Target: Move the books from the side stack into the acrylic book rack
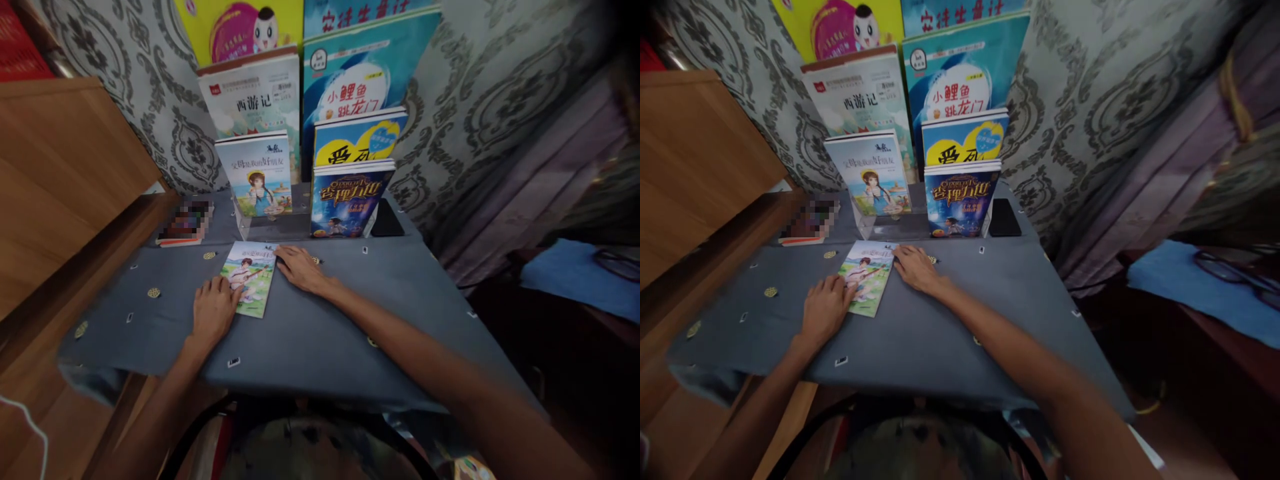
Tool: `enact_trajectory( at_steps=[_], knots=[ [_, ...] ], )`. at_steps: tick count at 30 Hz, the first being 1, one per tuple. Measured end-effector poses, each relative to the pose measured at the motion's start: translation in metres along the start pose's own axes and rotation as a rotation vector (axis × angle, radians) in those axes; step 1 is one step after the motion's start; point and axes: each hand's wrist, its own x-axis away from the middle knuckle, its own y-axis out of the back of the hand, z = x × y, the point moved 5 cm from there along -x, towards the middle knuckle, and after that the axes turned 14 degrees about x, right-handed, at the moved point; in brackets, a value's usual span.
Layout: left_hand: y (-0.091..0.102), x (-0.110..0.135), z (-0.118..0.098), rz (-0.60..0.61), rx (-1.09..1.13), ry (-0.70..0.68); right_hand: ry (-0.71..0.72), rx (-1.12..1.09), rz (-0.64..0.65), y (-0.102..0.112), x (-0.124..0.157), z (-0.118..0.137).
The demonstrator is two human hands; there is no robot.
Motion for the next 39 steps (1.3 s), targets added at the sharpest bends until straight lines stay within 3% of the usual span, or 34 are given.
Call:
enact_trajectory(
  at_steps=[8, 19, 30, 39],
  knots=[
    [-0.006, 0.023, 0.012, 0.106, 0.325, -0.367, 0.005, -0.04, -0.011, -0.008, 0.001, -0.004],
    [-0.01, 0.024, 0.01, 0.051, 0.413, -0.458, 0.058, -0.06, 0.007, -0.003, 0.015, 0.01],
    [-0.012, 0.027, 0.013, -0.196, 0.47, -0.608, 0.174, -0.306, -0.053, 0.014, 0.053, 0.05],
    [-0.011, 0.028, 0.012, -0.198, 0.494, -0.614, 0.17, -0.561, -0.121, 0.022, 0.063, 0.062]
  ],
)
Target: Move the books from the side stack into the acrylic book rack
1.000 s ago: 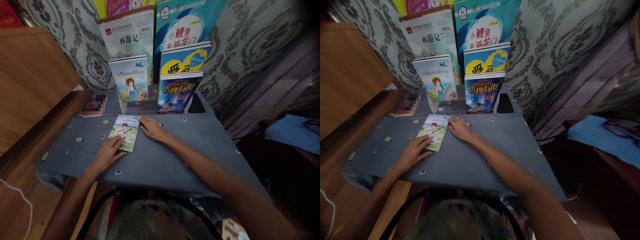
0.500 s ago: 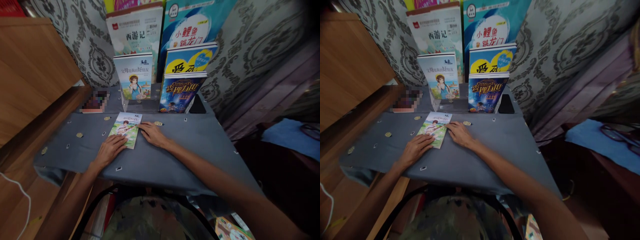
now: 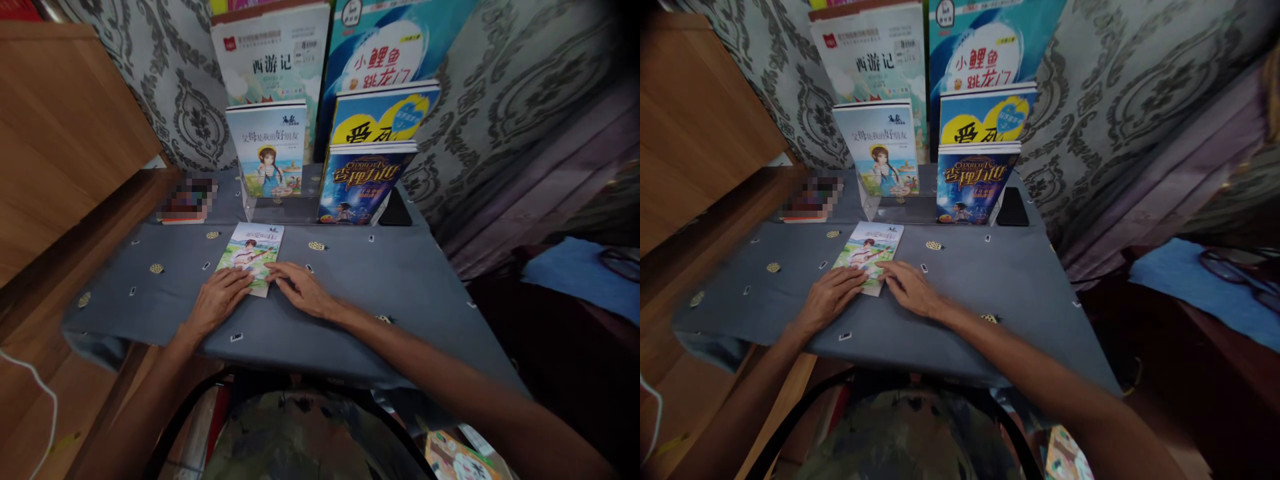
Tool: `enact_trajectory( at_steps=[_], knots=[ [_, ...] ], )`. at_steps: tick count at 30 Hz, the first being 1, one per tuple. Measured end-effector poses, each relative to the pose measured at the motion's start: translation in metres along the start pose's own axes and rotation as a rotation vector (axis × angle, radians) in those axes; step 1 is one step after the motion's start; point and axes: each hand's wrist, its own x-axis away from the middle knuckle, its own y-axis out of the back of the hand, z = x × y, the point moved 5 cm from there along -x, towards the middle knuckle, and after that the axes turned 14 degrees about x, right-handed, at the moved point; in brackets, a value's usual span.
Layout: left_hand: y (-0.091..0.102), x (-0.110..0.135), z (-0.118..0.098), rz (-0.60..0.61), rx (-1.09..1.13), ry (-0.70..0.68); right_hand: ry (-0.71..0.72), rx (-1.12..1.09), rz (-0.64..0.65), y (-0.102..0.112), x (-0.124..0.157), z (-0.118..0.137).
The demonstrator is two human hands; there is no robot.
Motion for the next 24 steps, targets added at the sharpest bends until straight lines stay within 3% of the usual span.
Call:
enact_trajectory(
  at_steps=[12, 24],
  knots=[
    [-0.001, 0.001, -0.003, 0.052, -0.026, 0.02, 0.046, 0.074, 0.095, -0.008, 0.002, 0.006],
    [0.001, -0.008, -0.019, 0.115, -0.173, -0.129, -0.047, -0.075, 0.022, -0.004, -0.002, -0.004]
  ],
)
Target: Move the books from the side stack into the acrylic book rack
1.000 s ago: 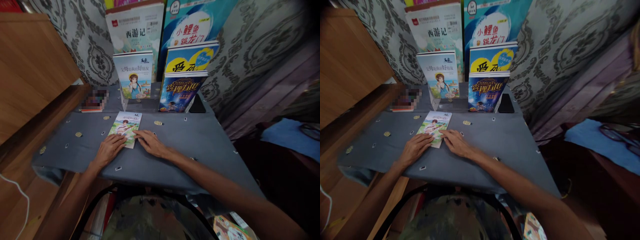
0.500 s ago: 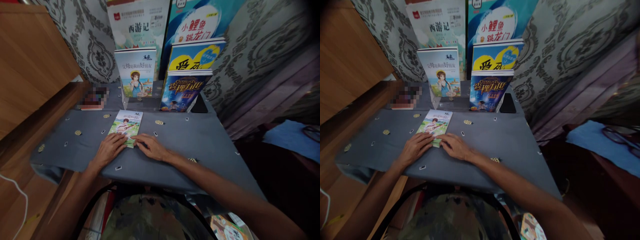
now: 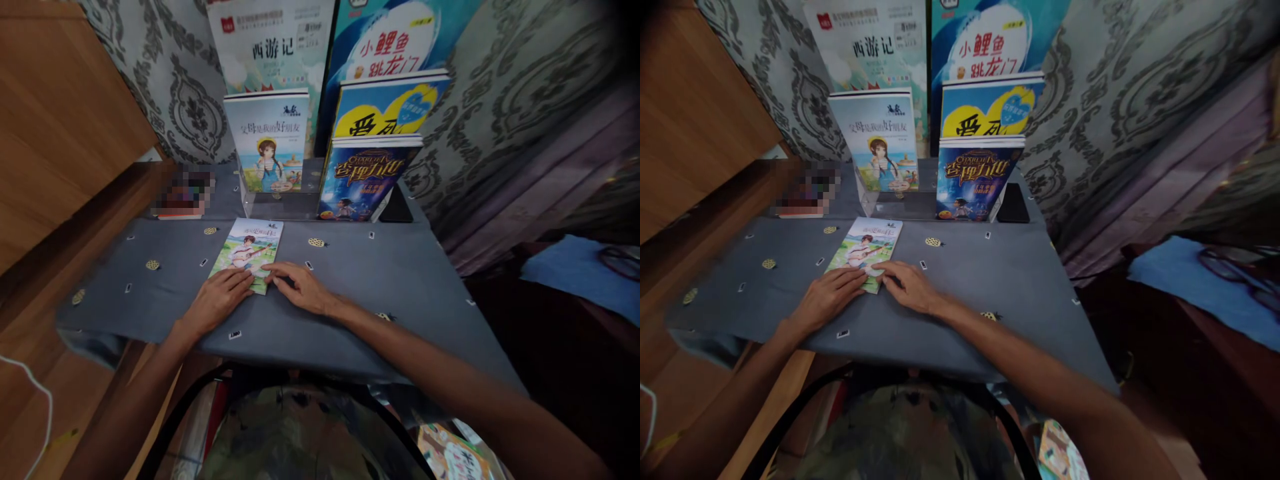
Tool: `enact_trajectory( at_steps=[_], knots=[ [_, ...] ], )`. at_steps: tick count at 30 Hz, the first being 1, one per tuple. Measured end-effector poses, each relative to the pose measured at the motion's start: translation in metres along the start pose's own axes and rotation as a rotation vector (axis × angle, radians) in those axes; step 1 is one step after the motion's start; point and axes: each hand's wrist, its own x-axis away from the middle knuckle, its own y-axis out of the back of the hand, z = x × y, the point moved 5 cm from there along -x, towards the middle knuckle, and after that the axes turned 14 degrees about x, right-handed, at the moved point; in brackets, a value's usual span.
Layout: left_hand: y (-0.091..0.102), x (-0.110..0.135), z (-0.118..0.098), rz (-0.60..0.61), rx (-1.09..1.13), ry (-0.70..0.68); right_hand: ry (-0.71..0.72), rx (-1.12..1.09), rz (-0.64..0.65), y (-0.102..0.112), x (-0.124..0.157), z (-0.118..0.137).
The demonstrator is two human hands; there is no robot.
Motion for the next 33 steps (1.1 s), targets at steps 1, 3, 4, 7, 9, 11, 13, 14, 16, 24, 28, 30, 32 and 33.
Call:
enact_trajectory(
  at_steps=[1, 3, 4, 7, 9, 11, 13, 14, 16, 24, 28, 30, 32, 33],
  knots=[
    [0.0, 0.0, 0.0, -0.009, 0.003, -0.001, -0.002, -0.004, -0.003, 0.0, 0.0, 0.0],
    [0.001, 0.0, 0.001, -0.031, 0.022, 0.007, 0.005, -0.01, -0.015, 0.002, 0.0, 0.001],
    [0.001, 0.001, 0.002, -0.041, 0.035, 0.013, 0.015, -0.009, -0.02, 0.002, 0.0, 0.002],
    [0.001, 0.001, 0.004, -0.049, 0.073, 0.03, 0.048, -0.002, -0.023, 0.002, 0.001, 0.003],
    [0.001, 0.002, 0.004, -0.046, 0.099, 0.045, 0.058, -0.003, -0.02, 0.002, 0.001, 0.004],
    [0.0, 0.003, 0.005, -0.044, 0.124, 0.074, 0.06, 0.002, -0.003, 0.002, 0.001, 0.005],
    [-0.001, 0.004, 0.006, -0.043, 0.133, 0.097, 0.07, 0.033, 0.03, 0.0, 0.002, 0.008],
    [-0.001, 0.004, 0.006, -0.043, 0.13, 0.1, 0.078, 0.059, 0.05, -0.001, 0.002, 0.01],
    [-0.002, 0.005, 0.005, -0.045, 0.121, 0.093, 0.103, 0.115, 0.086, -0.002, 0.002, 0.013],
    [0.001, 0.001, 0.0, -0.031, 0.11, 0.091, 0.14, 0.177, 0.101, -0.003, 0.002, 0.015],
    [0.004, -0.001, -0.001, -0.008, 0.124, 0.128, 0.137, 0.178, 0.088, -0.003, 0.001, 0.016],
    [0.007, -0.004, -0.002, 0.0, 0.133, 0.137, 0.133, 0.17, 0.079, -0.003, 0.0, 0.016],
    [0.013, -0.011, -0.004, -0.002, 0.134, 0.135, 0.131, 0.168, 0.072, -0.002, 0.0, 0.016],
    [0.017, -0.018, -0.006, -0.01, 0.135, 0.134, 0.129, 0.169, 0.071, -0.001, 0.001, 0.016]
  ],
)
